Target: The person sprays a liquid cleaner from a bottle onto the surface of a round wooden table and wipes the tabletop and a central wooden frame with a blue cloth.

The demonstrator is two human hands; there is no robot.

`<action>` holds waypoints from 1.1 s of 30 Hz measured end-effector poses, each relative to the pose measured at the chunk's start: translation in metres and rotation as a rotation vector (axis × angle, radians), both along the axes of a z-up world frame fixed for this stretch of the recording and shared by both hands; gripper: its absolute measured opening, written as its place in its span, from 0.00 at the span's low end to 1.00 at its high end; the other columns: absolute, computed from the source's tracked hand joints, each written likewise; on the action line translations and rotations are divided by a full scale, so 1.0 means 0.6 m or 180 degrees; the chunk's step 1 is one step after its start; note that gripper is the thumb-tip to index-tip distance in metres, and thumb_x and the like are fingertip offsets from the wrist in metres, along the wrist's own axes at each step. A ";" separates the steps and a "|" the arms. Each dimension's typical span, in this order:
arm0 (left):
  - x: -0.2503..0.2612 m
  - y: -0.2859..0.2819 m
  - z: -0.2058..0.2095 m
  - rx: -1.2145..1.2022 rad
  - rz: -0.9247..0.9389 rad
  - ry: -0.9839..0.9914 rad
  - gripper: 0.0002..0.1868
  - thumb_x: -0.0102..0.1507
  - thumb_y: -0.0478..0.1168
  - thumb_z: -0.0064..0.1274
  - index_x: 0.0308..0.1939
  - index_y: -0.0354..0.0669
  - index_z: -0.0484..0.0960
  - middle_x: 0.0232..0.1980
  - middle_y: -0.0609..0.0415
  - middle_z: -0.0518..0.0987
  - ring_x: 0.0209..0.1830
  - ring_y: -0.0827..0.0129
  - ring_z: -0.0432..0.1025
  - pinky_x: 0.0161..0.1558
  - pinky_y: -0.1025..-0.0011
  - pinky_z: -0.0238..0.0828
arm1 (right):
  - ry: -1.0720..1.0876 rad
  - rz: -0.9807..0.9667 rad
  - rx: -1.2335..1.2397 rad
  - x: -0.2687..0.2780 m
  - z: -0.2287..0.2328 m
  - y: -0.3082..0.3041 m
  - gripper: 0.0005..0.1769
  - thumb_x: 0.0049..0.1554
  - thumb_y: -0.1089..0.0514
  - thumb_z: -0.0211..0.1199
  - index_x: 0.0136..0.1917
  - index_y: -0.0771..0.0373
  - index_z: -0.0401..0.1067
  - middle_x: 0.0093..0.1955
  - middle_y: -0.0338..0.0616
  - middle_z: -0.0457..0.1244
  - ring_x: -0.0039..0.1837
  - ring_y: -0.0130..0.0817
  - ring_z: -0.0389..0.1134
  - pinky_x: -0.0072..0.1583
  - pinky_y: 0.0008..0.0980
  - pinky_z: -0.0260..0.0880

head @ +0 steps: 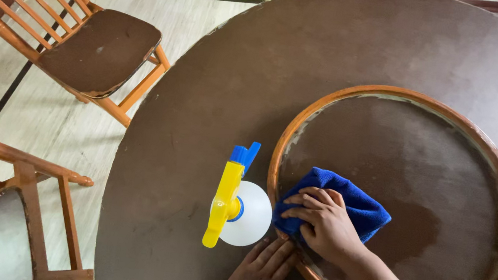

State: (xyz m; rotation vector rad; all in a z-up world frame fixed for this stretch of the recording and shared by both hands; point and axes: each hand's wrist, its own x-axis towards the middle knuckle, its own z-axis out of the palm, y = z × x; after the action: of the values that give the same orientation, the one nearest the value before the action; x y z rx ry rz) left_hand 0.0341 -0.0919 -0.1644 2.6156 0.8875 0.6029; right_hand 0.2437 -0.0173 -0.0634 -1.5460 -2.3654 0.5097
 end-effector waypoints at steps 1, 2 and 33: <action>0.002 0.001 -0.005 0.0026 -0.0016 -0.0019 0.37 0.57 0.46 0.51 0.69 0.31 0.72 0.74 0.35 0.67 0.79 0.47 0.58 0.75 0.48 0.51 | 0.0016 0.0033 0.0004 0.001 -0.001 0.004 0.24 0.42 0.64 0.63 0.51 0.44 0.82 0.63 0.28 0.67 0.72 0.34 0.58 0.71 0.46 0.49; 0.004 0.002 -0.011 0.0074 -0.0032 -0.0054 0.37 0.57 0.46 0.51 0.69 0.32 0.72 0.74 0.35 0.67 0.79 0.47 0.58 0.75 0.48 0.51 | 0.0031 0.0066 0.0007 0.003 -0.002 0.012 0.23 0.43 0.63 0.63 0.51 0.44 0.82 0.63 0.28 0.66 0.71 0.34 0.58 0.70 0.47 0.50; 0.006 0.003 -0.102 0.0964 -0.0017 0.0162 0.30 0.70 0.52 0.40 0.73 0.42 0.71 0.76 0.44 0.69 0.79 0.53 0.63 0.70 0.46 0.62 | 0.0019 0.0182 0.0267 0.021 -0.029 0.136 0.23 0.47 0.62 0.62 0.54 0.44 0.81 0.68 0.31 0.65 0.75 0.36 0.56 0.72 0.52 0.49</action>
State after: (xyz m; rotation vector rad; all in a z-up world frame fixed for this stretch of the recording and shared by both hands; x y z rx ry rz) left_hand 0.0379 -0.0902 -0.2254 2.9125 0.8623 0.7223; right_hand 0.2560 0.0646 -0.0809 -1.4425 -2.4001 0.4211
